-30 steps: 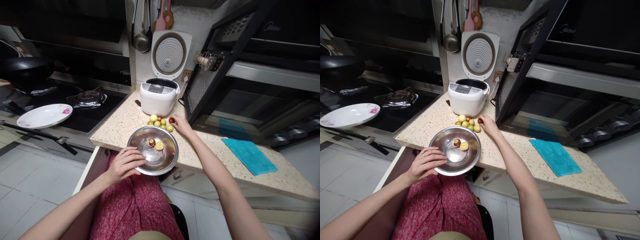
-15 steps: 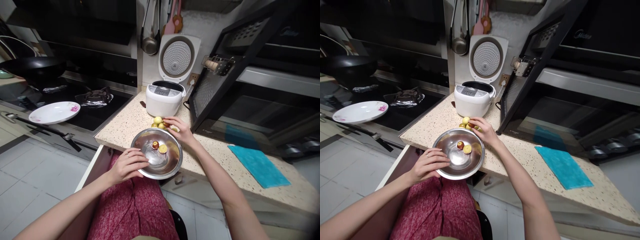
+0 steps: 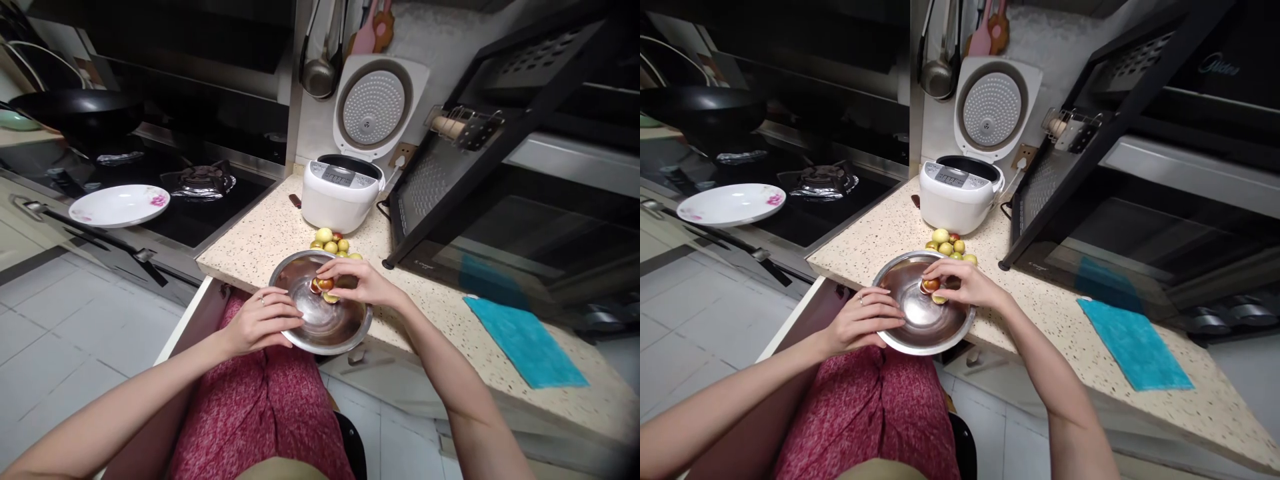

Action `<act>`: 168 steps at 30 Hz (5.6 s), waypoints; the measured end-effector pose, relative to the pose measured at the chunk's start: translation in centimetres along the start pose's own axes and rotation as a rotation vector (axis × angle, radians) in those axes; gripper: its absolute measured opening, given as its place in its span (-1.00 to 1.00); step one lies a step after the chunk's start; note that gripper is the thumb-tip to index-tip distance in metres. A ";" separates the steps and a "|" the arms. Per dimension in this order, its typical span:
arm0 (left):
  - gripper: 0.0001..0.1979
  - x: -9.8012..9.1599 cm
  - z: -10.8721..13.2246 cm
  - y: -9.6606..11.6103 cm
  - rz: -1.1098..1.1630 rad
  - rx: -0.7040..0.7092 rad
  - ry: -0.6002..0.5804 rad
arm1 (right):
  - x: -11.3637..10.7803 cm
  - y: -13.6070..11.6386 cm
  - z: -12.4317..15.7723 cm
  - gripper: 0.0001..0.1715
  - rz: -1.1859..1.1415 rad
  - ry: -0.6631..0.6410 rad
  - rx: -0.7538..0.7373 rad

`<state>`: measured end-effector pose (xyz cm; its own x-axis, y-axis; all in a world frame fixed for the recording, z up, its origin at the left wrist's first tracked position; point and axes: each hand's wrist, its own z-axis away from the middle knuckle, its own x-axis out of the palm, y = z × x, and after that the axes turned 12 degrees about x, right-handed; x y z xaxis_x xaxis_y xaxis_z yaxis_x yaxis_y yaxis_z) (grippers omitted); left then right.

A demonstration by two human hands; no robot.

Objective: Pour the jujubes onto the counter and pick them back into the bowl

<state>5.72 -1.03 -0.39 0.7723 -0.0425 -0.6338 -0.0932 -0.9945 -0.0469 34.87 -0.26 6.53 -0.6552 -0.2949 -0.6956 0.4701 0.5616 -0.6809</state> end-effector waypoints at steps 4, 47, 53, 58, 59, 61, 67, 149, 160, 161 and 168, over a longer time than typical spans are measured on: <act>-0.63 0.0 -0.1 0.0 0.001 -0.006 0.002 | 0.8 -1.5 0.2 -0.75 0.024 -0.145 -0.007; -0.63 0.1 0.7 -0.3 0.000 -0.008 -0.009 | -4.1 7.4 1.0 -0.77 0.294 0.240 0.629; -0.64 0.1 0.3 -0.3 -0.005 0.008 -0.011 | -3.9 6.2 0.4 -0.70 0.176 0.595 0.440; -0.63 0.0 -0.1 -0.2 0.001 0.008 0.003 | -2.3 2.1 -0.2 -0.63 0.077 0.540 0.178; -0.64 0.0 -0.1 -0.2 0.001 0.006 0.004 | -1.7 1.3 -0.2 -0.62 0.072 0.475 0.146; -0.64 0.1 0.0 -0.2 -0.001 0.004 0.003 | -0.7 0.0 -0.2 -0.61 0.091 0.316 0.100; -0.63 0.4 0.3 -0.1 -0.005 -0.027 0.001 | 1.2 -1.1 -0.6 -0.58 0.200 -0.004 0.023; -0.61 -0.3 0.3 -0.8 0.022 0.008 0.054 | -0.8 0.6 1.5 -0.47 0.327 0.005 0.037; -0.62 -0.3 0.3 -0.8 0.031 0.004 0.072 | -0.7 0.4 1.5 -0.49 0.238 -0.083 0.087; -0.62 -0.3 0.4 -0.8 0.033 0.004 0.071 | -0.8 0.4 1.5 -0.49 0.232 -0.088 0.093; -0.62 -0.2 0.5 -0.9 0.042 -0.003 0.069 | -0.7 1.2 1.5 -0.58 0.183 -0.126 0.075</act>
<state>5.32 -0.11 -0.63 0.8091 -0.0905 -0.5806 -0.1246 -0.9920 -0.0190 36.79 -0.55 5.84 -0.4782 -0.2896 -0.8291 0.6202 0.5571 -0.5523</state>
